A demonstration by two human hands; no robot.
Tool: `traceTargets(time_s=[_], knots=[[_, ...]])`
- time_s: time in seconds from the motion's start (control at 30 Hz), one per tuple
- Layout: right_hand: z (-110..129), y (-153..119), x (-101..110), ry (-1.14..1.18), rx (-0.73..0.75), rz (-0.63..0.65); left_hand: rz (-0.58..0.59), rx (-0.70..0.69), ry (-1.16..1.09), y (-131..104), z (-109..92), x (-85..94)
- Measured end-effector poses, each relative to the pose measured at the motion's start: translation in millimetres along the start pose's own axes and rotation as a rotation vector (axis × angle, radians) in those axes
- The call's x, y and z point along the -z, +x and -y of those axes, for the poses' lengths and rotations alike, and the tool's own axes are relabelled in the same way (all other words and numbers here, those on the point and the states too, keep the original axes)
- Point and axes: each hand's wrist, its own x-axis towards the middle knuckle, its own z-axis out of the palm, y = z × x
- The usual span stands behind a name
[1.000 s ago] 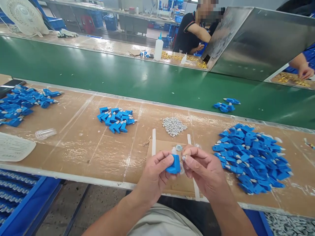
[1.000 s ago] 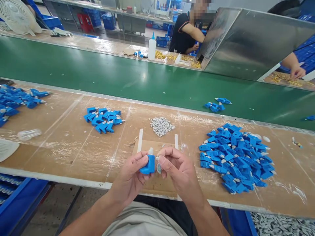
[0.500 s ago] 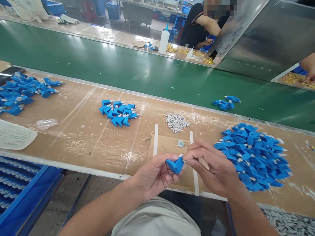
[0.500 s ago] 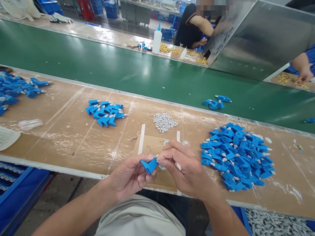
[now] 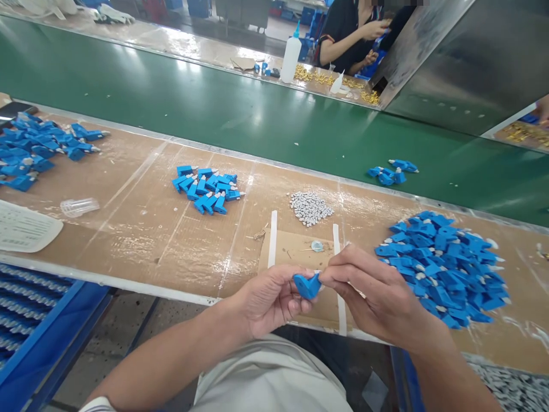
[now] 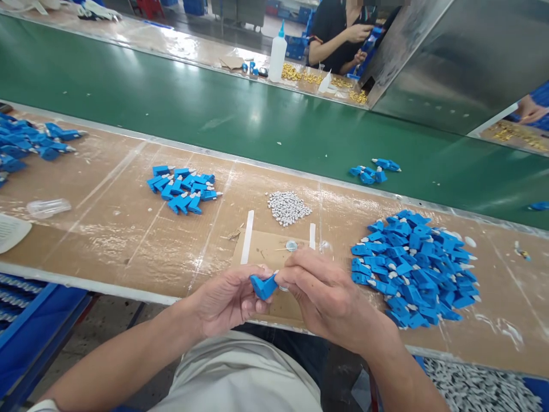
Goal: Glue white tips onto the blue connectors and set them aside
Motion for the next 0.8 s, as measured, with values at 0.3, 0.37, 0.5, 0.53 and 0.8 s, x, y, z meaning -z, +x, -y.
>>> traceTargets(time_s=[0.3,0.37,0.5,0.53,0.8], knots=[[1,-1,-4,0.231,0.006,-0.247,0.053,-0.155,0.226,-6,-2,-1.3],[3,-4,-9,0.356,-0.096,-0.414,0.08,-0.235,0.243,-11,-2,-4.6],[8,-12,-31,0.818,-0.499,-0.559,0.088,-0.391,0.292,-14,-1,-9.6],[9,-13,-38,0.949,-0.56,-0.54,0.09,-0.413,0.31,-14,0,-10.2],[15,-5,-67,1.417,-0.613,-0.463,0.063,-0.516,0.446,-9,11,-11.4]])
